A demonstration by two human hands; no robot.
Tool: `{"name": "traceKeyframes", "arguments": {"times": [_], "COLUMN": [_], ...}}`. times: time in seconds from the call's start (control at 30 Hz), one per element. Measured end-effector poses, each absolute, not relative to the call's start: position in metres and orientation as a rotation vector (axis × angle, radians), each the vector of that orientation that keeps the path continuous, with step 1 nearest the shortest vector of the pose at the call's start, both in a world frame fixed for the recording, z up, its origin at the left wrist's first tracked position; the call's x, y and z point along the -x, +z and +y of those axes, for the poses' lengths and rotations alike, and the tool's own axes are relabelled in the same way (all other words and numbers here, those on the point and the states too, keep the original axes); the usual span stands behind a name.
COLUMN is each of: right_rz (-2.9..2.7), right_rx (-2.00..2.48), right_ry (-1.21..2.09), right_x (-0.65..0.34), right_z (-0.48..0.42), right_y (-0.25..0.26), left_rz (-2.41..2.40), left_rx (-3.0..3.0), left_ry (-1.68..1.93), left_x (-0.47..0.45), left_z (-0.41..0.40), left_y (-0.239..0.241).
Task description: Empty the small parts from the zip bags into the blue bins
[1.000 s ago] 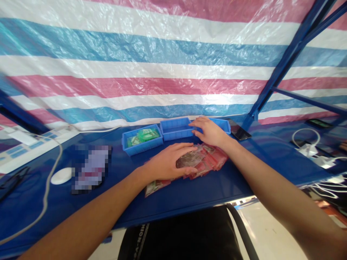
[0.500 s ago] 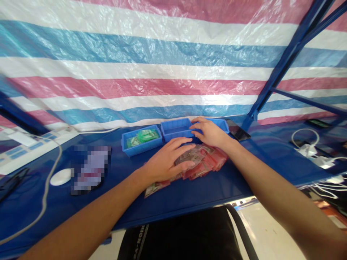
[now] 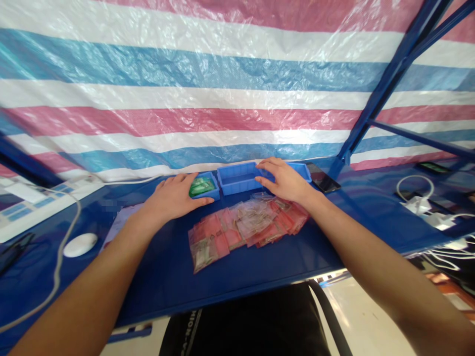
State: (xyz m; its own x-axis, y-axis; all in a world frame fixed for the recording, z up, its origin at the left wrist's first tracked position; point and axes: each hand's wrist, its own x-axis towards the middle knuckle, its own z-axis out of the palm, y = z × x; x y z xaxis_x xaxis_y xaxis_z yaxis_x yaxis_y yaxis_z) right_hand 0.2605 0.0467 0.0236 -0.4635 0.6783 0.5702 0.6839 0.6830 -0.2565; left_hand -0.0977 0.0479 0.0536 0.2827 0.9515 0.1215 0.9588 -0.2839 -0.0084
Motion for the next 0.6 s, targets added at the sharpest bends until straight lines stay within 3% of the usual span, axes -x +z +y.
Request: {"name": "traceKeyframes", "arguments": {"times": [0.17, 0.33, 0.6], "right_rz": [-2.154, -2.108, -1.892], "right_rx": [1.023, 0.931, 0.649], "right_ry": [0.008, 0.069, 0.878], "right_x": [-0.256, -0.251, -0.225], "right_z": [0.042, 0.032, 0.019], "right_y": [0.028, 0.036, 0.033], "left_rz": [-1.905, -1.818, -1.475], "left_rx": [2.343, 2.134, 2.579], "left_ry": [-0.157, -0.542, -1.247], "left_x": [0.096, 0.084, 0.043], "left_z": [0.045, 0.029, 0.007], "left_y": [0.060, 0.072, 0.078]}}
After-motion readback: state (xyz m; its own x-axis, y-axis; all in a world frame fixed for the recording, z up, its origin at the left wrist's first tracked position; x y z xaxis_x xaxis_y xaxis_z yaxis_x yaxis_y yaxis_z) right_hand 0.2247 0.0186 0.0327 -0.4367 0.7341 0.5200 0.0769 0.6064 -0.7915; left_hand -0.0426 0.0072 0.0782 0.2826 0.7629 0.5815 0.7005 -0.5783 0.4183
